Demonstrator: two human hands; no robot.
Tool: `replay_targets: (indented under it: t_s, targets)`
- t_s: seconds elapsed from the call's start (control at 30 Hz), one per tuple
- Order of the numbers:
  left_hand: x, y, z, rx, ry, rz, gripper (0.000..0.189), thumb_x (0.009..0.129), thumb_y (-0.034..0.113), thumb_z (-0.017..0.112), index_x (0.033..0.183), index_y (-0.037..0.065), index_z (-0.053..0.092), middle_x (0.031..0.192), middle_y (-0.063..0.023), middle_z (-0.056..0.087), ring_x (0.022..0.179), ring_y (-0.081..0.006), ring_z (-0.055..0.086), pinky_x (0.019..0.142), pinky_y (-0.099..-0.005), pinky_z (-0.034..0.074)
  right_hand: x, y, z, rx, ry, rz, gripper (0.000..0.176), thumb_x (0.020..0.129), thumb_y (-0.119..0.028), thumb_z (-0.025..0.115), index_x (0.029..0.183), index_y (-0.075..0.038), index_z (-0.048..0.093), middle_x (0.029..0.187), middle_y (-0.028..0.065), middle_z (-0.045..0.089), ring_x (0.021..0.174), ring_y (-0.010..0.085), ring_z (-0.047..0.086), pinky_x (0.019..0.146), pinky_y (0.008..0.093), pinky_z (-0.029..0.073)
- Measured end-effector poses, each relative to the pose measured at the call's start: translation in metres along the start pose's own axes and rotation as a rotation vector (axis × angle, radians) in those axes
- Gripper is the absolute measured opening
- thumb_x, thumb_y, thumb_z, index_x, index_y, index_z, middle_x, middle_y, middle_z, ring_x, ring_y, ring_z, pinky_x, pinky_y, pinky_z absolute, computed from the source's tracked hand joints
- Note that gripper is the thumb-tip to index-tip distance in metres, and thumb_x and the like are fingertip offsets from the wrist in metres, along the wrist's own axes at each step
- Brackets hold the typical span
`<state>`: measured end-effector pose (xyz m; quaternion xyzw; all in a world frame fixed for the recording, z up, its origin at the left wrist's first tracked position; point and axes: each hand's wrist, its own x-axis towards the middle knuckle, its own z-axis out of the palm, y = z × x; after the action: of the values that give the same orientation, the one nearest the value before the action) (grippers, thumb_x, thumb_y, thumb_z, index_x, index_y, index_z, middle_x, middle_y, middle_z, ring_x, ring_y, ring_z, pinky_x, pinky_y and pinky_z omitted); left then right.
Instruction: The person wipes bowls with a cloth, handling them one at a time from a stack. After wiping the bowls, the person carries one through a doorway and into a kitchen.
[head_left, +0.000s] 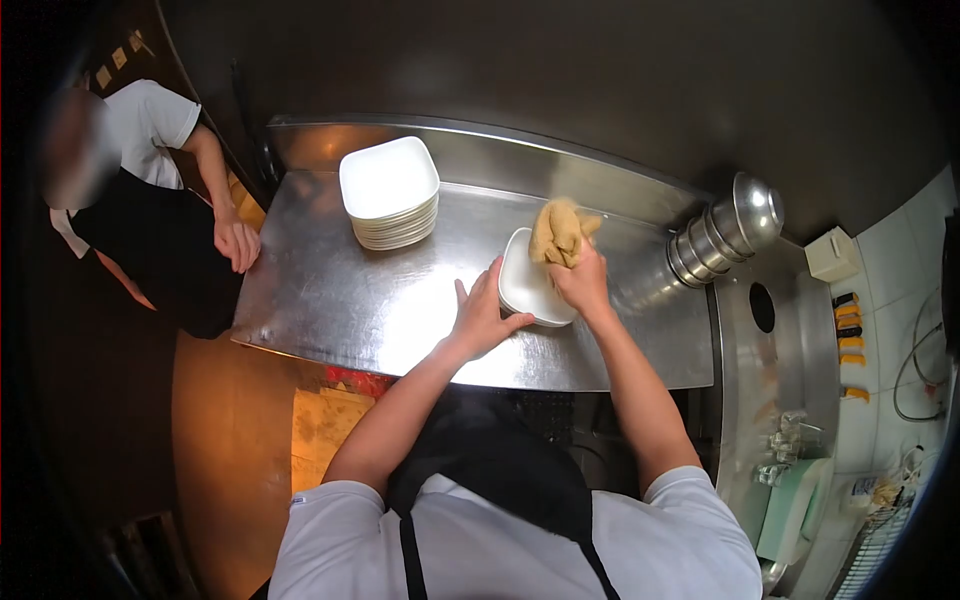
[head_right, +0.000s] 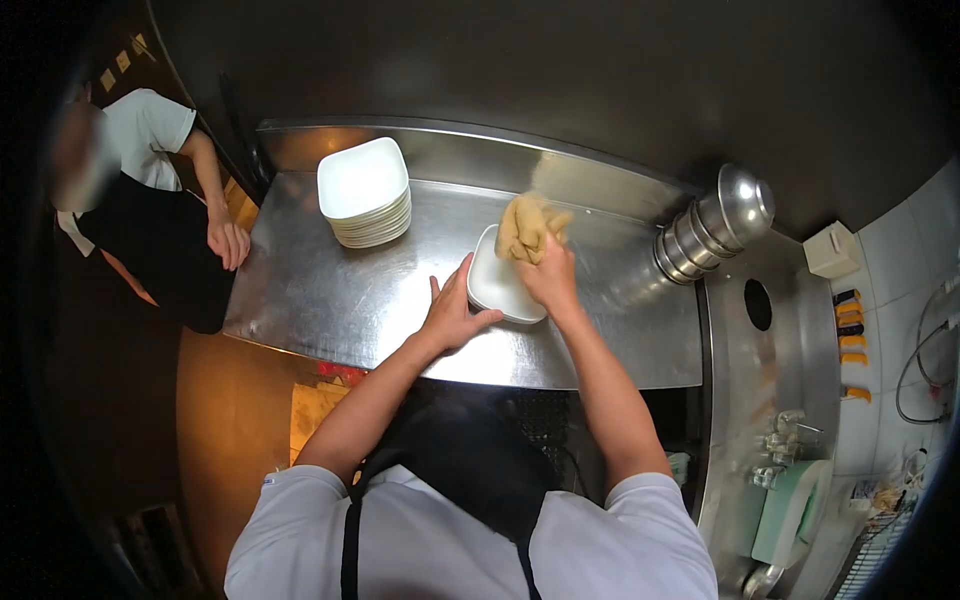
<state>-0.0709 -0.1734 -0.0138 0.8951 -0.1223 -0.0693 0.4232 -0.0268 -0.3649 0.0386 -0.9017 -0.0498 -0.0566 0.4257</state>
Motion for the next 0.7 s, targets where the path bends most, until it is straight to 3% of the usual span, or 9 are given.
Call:
replay_targets:
  t_s: [0.07, 0.1, 0.13, 0.3, 0.43, 0.53, 0.57, 0.67, 0.7]
  targets:
    - [0.001, -0.002, 0.005, -0.043, 0.027, 0.004, 0.119, 0.075, 0.046, 0.082, 0.159, 0.006, 0.008, 0.157, -0.0223, 0.034, 0.149, -0.0356, 0.027, 0.117, -0.0675, -0.001, 0.007, 0.008, 0.009, -0.385, 0.056, -0.069, 0.046, 0.075, -0.016, 0.073, 0.119, -0.006, 0.064, 0.101, 0.0192, 0.072, 0.096, 0.039, 0.069, 0.083, 0.0448, 0.055]
    - [0.001, -0.001, 0.005, -0.051, 0.024, 0.002, 0.119, 0.075, 0.046, 0.082, 0.159, 0.006, 0.008, 0.157, -0.0223, 0.033, 0.149, -0.0355, 0.027, 0.117, -0.0674, -0.001, 0.002, 0.025, 0.024, -0.471, 0.029, -0.254, 0.052, 0.075, -0.022, 0.075, 0.123, -0.009, 0.062, 0.106, 0.0199, 0.071, 0.102, 0.0403, 0.067, 0.088, 0.0479, 0.054]
    - [-0.001, 0.0, 0.005, -0.058, 0.019, 0.0, 0.119, 0.074, 0.046, 0.082, 0.159, 0.005, 0.008, 0.157, -0.0222, 0.033, 0.15, -0.0353, 0.026, 0.117, -0.0672, -0.001, -0.003, 0.008, 0.034, -0.42, -0.105, -0.015, 0.049, 0.076, -0.017, 0.073, 0.122, -0.008, 0.062, 0.107, 0.0229, 0.069, 0.1, 0.0397, 0.067, 0.09, 0.0475, 0.053]
    - [-0.002, -0.001, 0.007, 0.009, 0.061, 0.005, 0.115, 0.076, 0.05, 0.079, 0.157, 0.003, 0.013, 0.157, -0.0218, 0.032, 0.149, -0.0355, 0.026, 0.115, -0.0718, 0.004, -0.01, 0.002, 0.01, 0.83, -0.442, 0.374, 0.043, 0.076, -0.008, 0.067, 0.118, 0.001, 0.063, 0.107, 0.0164, 0.069, 0.096, 0.0287, 0.07, 0.088, 0.0376, 0.056]
    - [-0.01, 0.01, 0.014, 0.29, 0.384, 0.107, 0.105, 0.079, 0.052, 0.075, 0.155, 0.002, 0.022, 0.157, -0.0218, 0.031, 0.149, -0.0351, 0.026, 0.113, -0.0741, 0.008, -0.028, 0.016, -0.013, 1.246, -0.06, 0.335, 0.045, 0.08, -0.011, 0.063, 0.122, 0.002, 0.059, 0.113, 0.013, 0.067, 0.102, 0.0274, 0.068, 0.091, 0.0399, 0.056]
    - [-0.015, 0.037, 0.009, 0.538, 0.208, 0.41, 0.094, 0.083, 0.048, 0.072, 0.152, 0.001, 0.03, 0.155, -0.022, 0.035, 0.148, -0.0364, 0.027, 0.113, -0.0736, 0.011, -0.041, 0.031, -0.042, 1.471, 0.108, 0.29, 0.051, 0.081, -0.014, 0.061, 0.13, 0.001, 0.055, 0.12, 0.0155, 0.066, 0.109, 0.0303, 0.066, 0.098, 0.0452, 0.054]
    - [-0.01, 0.041, 0.01, 0.564, 0.098, 0.543, 0.077, 0.088, 0.044, 0.068, 0.145, -0.001, 0.044, 0.149, -0.0225, 0.044, 0.145, -0.0373, 0.034, 0.114, -0.0723, 0.012, -0.043, 0.038, -0.05, 1.488, 0.142, 0.271, 0.052, 0.082, -0.015, 0.061, 0.131, 0.0, 0.054, 0.121, 0.0156, 0.065, 0.11, 0.0307, 0.066, 0.099, 0.0456, 0.054]
    - [0.009, 0.027, 0.041, 0.616, 0.035, 0.589, 0.06, 0.089, 0.035, 0.067, 0.134, -0.002, 0.054, 0.137, -0.0238, 0.055, 0.134, -0.0375, 0.048, 0.113, -0.0721, 0.016, -0.057, 0.046, -0.065, 1.464, 0.228, 0.223, 0.053, 0.082, -0.015, 0.06, 0.133, -0.001, 0.053, 0.126, 0.0153, 0.064, 0.115, 0.0321, 0.064, 0.102, 0.0464, 0.052]
    - [0.012, 0.038, 0.038, 0.77, -0.023, 0.527, 0.047, 0.088, 0.032, 0.066, 0.122, 0.0, 0.062, 0.125, -0.0208, 0.063, 0.12, -0.0353, 0.059, 0.111, -0.0652, 0.029, -0.066, 0.05, -0.067, 1.453, 0.256, 0.211, 0.053, 0.082, -0.015, 0.06, 0.133, -0.001, 0.053, 0.126, 0.0153, 0.064, 0.115, 0.0322, 0.063, 0.102, 0.0465, 0.052]
